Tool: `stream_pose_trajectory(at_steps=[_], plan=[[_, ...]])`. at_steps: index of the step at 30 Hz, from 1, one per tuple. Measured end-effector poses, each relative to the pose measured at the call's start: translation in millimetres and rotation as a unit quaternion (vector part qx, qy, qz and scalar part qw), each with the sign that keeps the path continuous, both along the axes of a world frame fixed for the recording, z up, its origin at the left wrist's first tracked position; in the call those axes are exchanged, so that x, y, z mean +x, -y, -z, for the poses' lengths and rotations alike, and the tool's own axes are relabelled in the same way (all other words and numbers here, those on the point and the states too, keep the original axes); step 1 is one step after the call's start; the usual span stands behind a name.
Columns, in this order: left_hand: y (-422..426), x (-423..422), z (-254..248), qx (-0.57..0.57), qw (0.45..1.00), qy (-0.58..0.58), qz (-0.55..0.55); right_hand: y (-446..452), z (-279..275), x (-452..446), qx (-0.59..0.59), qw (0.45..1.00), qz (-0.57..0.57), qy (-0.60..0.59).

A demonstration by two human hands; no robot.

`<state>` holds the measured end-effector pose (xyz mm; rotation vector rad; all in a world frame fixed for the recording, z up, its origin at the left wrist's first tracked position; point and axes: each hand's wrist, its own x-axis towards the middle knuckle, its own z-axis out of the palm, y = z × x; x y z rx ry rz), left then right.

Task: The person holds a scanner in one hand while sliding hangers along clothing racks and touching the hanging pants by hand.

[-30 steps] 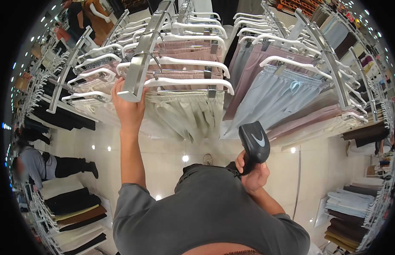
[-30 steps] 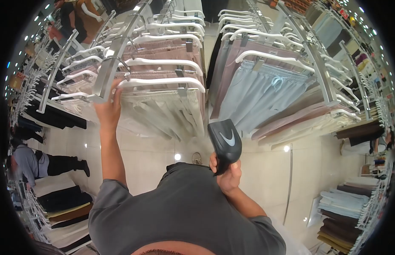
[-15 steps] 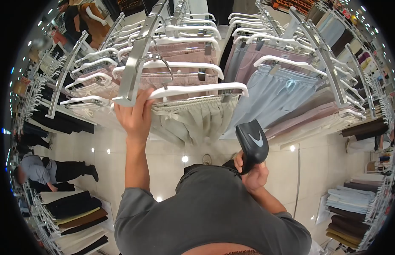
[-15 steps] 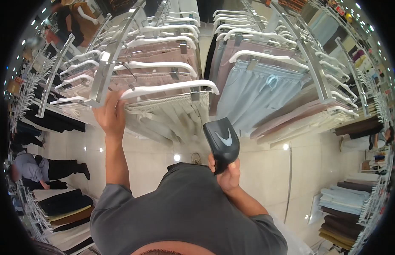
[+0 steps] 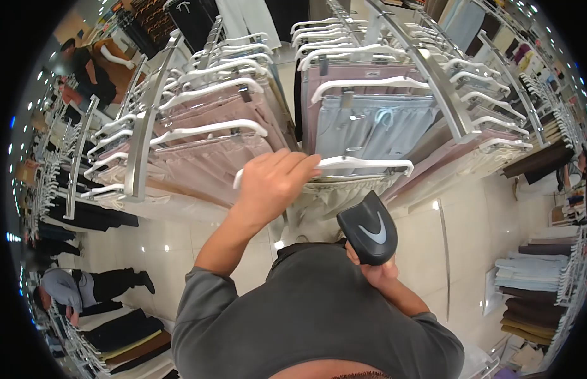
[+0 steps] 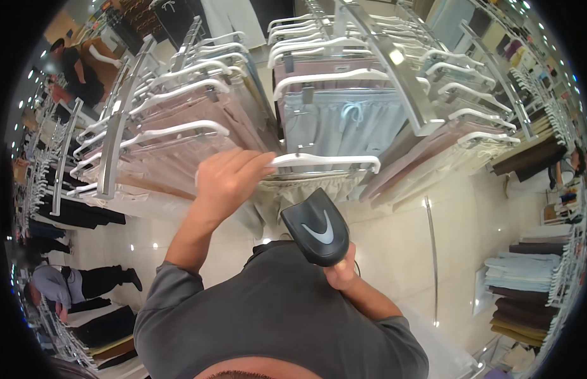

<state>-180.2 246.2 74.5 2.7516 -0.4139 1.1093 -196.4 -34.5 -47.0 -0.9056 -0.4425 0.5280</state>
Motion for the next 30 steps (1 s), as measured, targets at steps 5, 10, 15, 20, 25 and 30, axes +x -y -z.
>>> stream_pose_trajectory(at_steps=[5,10,15,20,25,30], plan=[[44.5,78.2,21.1,-0.012,0.998,-0.028,0.059,20.0,5.6,22.6,0.008,1.000,0.001,0.010],[85.8,131.2,19.3,-0.031,0.996,-0.024,0.083,41.7,32.8,49.2,-0.039,0.996,-0.002,0.080],[107.0,154.1,-3.8,-0.061,0.996,0.004,0.072,69.6,62.9,83.6,-0.197,0.939,-0.075,0.271],[116.1,149.5,-25.5,-0.062,0.997,0.022,0.036,89.4,58.8,105.6,-0.186,0.949,-0.076,0.244],[119.3,132.4,-31.3,-0.076,0.996,0.039,0.010,100.6,55.7,128.2,-0.190,0.926,-0.095,0.313],[114.2,120.8,-26.0,-0.097,0.995,-0.007,-0.013,100.9,33.9,139.2,-0.163,0.916,-0.054,0.363]])
